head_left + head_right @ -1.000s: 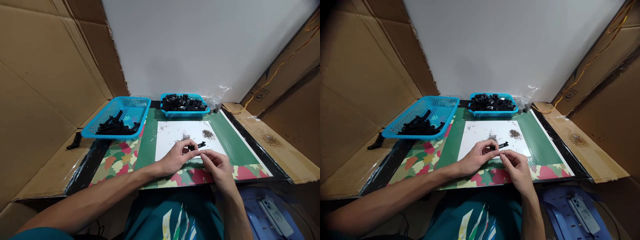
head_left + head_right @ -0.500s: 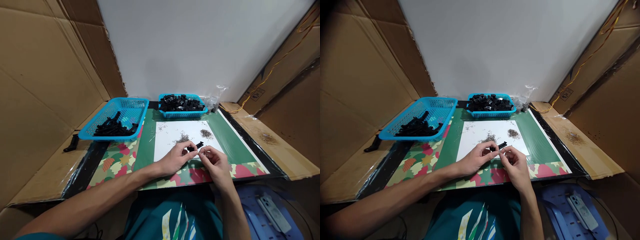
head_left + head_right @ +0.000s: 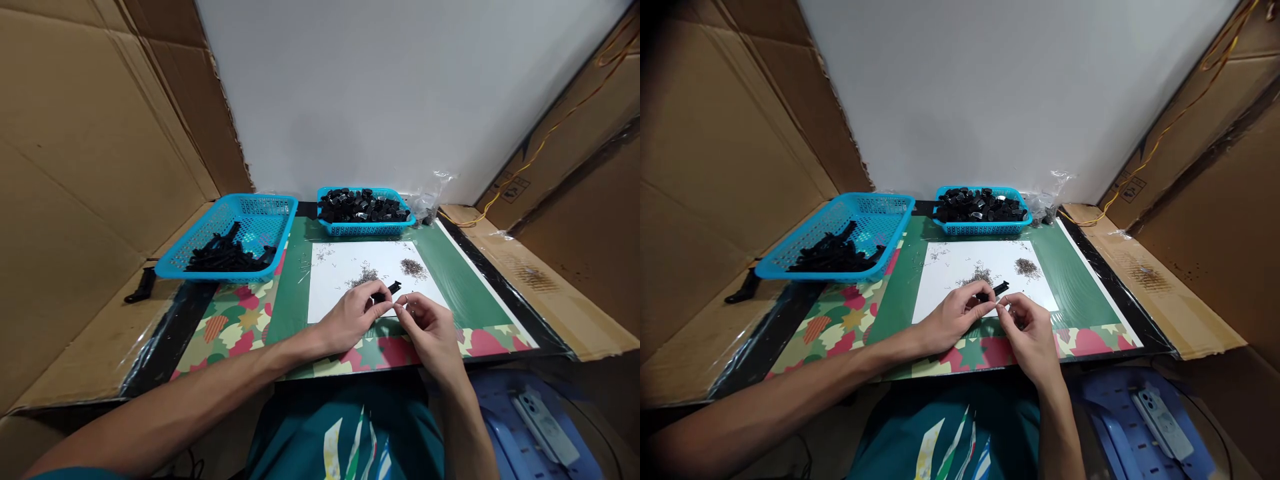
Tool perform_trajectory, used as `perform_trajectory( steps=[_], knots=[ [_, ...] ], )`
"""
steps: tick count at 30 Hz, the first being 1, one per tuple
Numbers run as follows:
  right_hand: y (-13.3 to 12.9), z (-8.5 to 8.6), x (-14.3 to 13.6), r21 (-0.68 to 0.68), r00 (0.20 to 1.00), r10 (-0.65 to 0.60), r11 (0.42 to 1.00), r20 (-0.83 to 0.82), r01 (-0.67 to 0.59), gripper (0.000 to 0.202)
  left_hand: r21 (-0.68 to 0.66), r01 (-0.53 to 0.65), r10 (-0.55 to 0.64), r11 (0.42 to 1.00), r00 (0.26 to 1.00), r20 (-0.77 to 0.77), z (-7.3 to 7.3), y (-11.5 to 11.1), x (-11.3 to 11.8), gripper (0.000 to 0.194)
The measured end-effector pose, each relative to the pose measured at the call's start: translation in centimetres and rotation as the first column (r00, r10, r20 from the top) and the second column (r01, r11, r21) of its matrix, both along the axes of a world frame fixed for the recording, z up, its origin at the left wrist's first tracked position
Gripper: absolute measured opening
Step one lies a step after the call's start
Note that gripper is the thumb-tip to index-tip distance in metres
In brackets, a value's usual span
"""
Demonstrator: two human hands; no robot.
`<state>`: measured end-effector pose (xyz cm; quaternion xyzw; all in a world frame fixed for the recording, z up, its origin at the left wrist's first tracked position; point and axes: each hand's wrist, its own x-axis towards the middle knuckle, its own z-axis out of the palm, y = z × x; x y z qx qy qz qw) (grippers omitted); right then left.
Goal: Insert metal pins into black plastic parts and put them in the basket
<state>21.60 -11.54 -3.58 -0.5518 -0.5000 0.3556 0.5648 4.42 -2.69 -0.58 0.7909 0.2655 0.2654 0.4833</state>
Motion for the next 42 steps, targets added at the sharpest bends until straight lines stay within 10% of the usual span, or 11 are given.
perform_trajectory(
  steps=[11,42],
  knots=[
    [0.1,0.5,2.7,-0.024,0.919,-0.284,0.953,0.274,0.301,0.036,0.203,0.101,-0.063,0.974,0.981,-0.182,0.0,-0.7,0.0,0.038],
    [0.6,-0.3,2.7,0.063,0.75,-0.253,0.96,0.611,0.272,0.03,0.092,0.135,-0.11,0.987,0.966,-0.234,0.5,-0.9,0.2,0.041]
  ],
)
